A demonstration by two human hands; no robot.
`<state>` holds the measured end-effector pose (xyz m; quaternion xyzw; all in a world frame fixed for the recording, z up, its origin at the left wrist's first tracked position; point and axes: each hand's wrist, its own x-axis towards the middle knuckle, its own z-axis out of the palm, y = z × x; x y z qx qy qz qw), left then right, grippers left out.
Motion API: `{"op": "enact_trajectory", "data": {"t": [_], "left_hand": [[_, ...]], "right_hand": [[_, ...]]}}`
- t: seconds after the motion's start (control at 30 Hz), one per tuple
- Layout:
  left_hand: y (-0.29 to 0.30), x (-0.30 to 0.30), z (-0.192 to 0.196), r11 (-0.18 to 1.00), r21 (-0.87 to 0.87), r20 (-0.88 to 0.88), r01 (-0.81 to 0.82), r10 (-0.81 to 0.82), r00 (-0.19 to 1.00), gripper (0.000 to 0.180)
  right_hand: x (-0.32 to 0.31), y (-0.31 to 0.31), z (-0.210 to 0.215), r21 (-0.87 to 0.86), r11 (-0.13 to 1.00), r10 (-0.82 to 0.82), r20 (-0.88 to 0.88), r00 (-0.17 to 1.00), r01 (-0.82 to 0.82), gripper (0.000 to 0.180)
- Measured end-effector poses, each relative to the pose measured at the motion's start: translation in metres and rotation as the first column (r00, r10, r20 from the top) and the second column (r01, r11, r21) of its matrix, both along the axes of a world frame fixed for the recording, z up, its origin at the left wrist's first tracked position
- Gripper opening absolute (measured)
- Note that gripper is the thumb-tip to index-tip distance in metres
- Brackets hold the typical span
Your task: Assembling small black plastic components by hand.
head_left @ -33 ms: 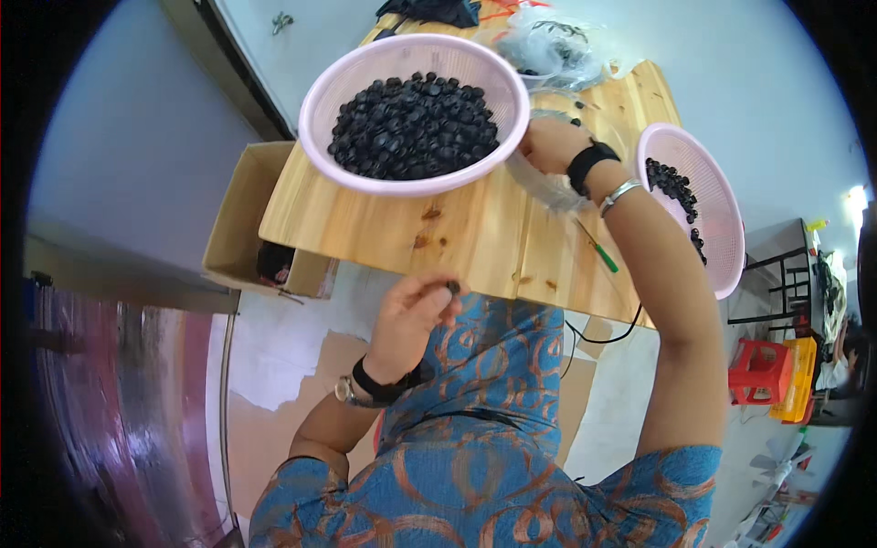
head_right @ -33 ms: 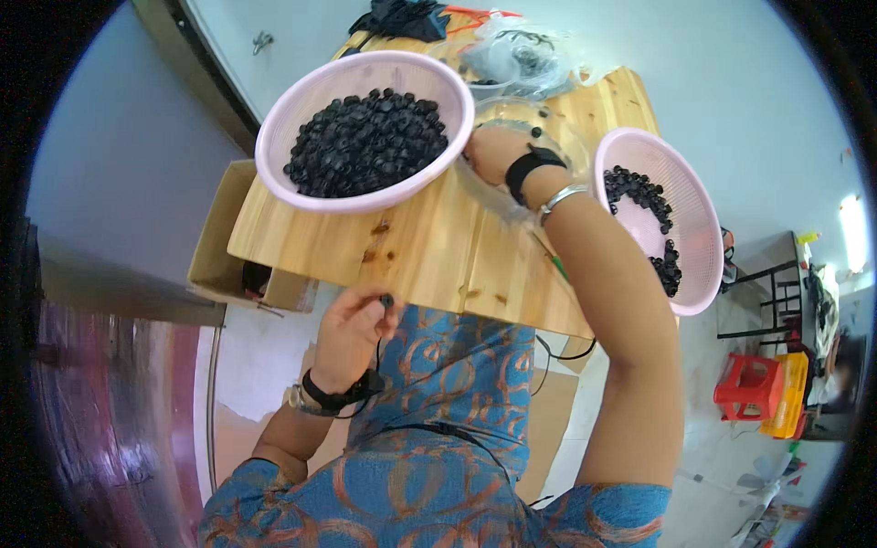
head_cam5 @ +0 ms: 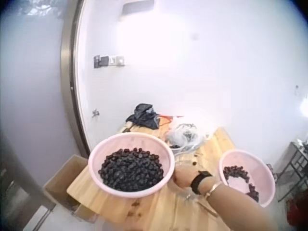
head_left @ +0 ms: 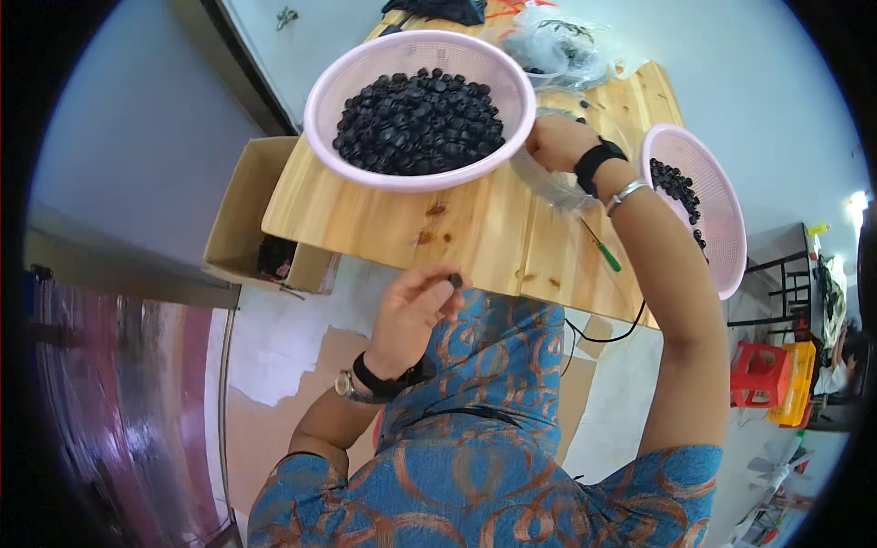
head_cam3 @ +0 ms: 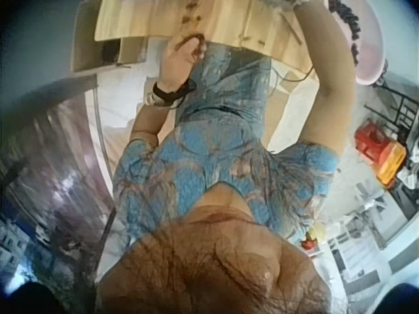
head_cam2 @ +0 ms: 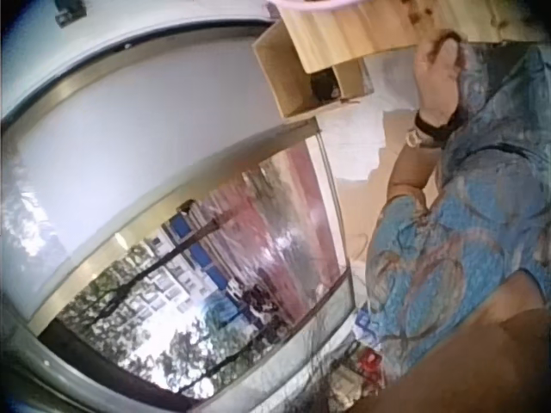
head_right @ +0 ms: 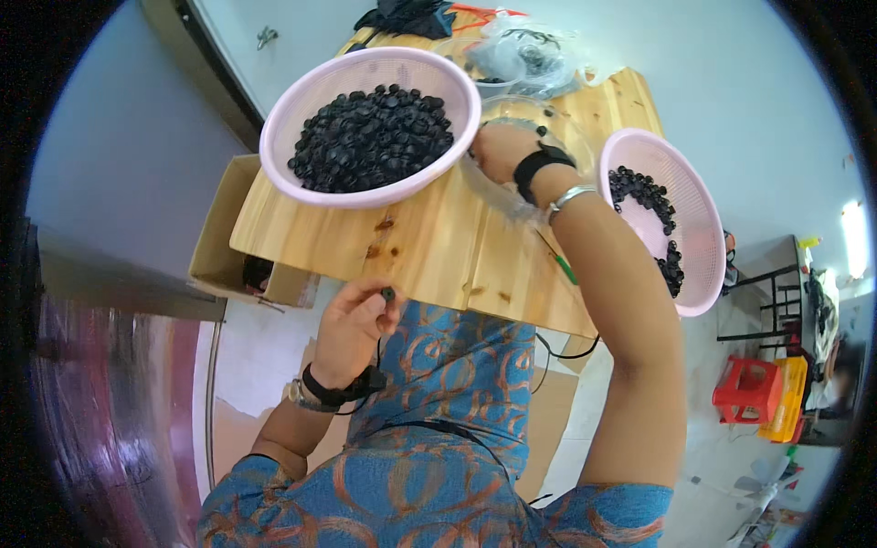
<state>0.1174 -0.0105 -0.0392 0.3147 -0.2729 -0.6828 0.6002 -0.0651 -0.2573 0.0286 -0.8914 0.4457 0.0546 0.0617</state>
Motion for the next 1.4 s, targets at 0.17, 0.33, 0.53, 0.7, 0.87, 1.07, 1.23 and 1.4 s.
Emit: {"op": "enact_trajectory", "data": {"t": [0.17,0.33,0.53,0.7,0.87,1.07,1.23,1.4], "left_hand": [[-0.003,0.000,0.001,1.000,-0.018,-0.119,0.017,-0.019,0.993,0.021],[-0.006,-0.004,0.005,0.999,-0.034,-0.173,0.022,-0.028,0.984,0.021],[-0.011,-0.018,0.014,0.993,-0.091,-0.119,0.073,-0.084,0.989,0.022],[-0.008,-0.027,0.018,0.994,-0.069,-0.126,0.089,-0.097,0.987,0.024],[-0.007,-0.041,0.023,0.990,-0.083,-0.125,0.118,-0.128,0.984,0.025],[-0.009,-0.063,0.025,0.980,-0.084,-0.123,0.178,-0.187,0.975,0.025],[-0.011,-0.076,0.025,0.977,-0.093,-0.142,0.191,-0.203,0.969,0.024],[-0.005,-0.090,0.034,0.981,-0.064,-0.179,0.185,-0.194,0.964,0.024]], "right_hand": [[-0.023,-0.006,0.005,0.136,0.983,-0.131,0.046,0.990,0.124,0.019],[-0.033,0.004,0.005,0.140,0.975,-0.197,0.190,0.962,0.172,0.017],[-0.048,0.017,0.008,-0.019,0.985,-0.149,0.428,0.891,0.174,0.015],[-0.045,0.075,0.032,0.402,0.912,-0.383,0.773,0.505,0.077,0.011],[-0.047,0.152,0.026,0.538,0.834,-0.518,0.840,0.160,-0.124,0.016],[-0.052,0.195,-0.006,0.587,0.724,-0.671,0.721,-0.173,-0.362,0.014],[-0.053,0.205,-0.015,0.616,0.670,-0.742,0.567,-0.358,-0.414,0.014],[-0.050,0.221,-0.027,0.613,0.680,-0.732,0.536,-0.421,-0.403,0.016]]}}
